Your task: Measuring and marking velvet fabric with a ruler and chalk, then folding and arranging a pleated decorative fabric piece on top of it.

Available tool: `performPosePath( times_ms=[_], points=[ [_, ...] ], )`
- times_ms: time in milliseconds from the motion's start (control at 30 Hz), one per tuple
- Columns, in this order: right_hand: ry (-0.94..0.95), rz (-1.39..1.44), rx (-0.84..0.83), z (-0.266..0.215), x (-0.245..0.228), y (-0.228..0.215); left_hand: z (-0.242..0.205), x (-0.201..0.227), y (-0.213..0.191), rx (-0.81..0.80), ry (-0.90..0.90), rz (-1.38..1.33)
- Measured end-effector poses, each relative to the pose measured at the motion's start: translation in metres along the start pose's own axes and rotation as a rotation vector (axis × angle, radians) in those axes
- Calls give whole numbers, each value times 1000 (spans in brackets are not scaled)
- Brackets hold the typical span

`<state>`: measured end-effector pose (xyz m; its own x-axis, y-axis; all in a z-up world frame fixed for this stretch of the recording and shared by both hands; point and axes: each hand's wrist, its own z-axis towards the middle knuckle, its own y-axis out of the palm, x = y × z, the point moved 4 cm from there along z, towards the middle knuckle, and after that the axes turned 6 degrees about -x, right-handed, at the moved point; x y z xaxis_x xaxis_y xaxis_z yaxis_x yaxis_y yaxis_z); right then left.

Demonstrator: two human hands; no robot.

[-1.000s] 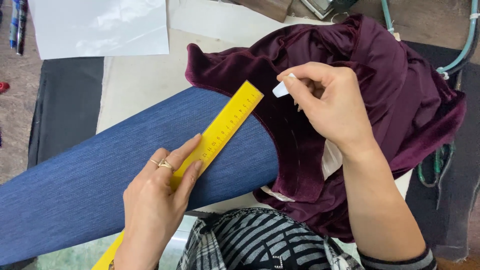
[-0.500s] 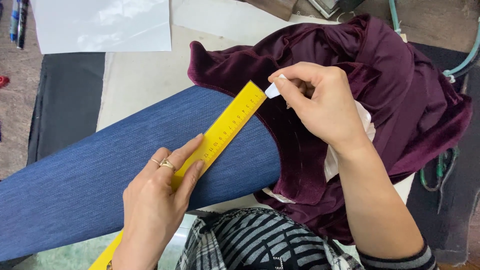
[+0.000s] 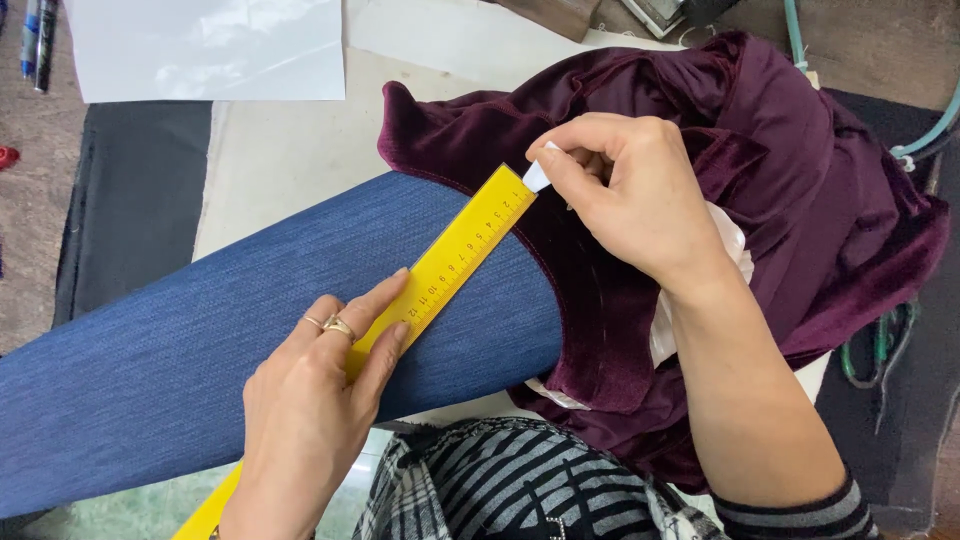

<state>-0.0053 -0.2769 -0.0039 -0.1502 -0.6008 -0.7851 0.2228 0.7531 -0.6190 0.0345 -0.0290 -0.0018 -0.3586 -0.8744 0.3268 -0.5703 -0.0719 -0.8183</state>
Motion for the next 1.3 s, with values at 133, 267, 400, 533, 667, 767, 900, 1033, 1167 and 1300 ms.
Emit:
performPosePath(
  times_ms=[133, 267, 400, 533, 667, 767, 900, 1033, 1167, 1300],
  points=[
    [-11, -12, 24, 2, -1, -3, 0, 2, -1, 6, 7, 7],
    [4, -29, -17, 4, 0, 0, 0, 0, 0, -9, -11, 1],
    [0, -57, -40, 6, 1, 2, 1, 1, -1, -32, -29, 11],
    [2, -91, -100, 7, -1, 0, 0, 0, 0, 5, 14, 16],
    [-21, -105, -80, 6, -4, -2, 1, 0, 0, -7, -4, 20],
    [20, -99, -129, 3, -5, -7, 0, -4, 1, 33, 56, -27],
    [97, -4, -78, -1, -11, -17, 0, -8, -9, 179, 106, -184],
    [80, 62, 16, 1, -4, -17, -1, -9, -8, 233, 124, -191],
    [10, 84, 38, 6, -5, -12, -1, -9, 0, 148, 43, -122],
    [-22, 68, 4, 11, -1, -2, -1, -9, 1, 123, 13, -113]
  ],
)
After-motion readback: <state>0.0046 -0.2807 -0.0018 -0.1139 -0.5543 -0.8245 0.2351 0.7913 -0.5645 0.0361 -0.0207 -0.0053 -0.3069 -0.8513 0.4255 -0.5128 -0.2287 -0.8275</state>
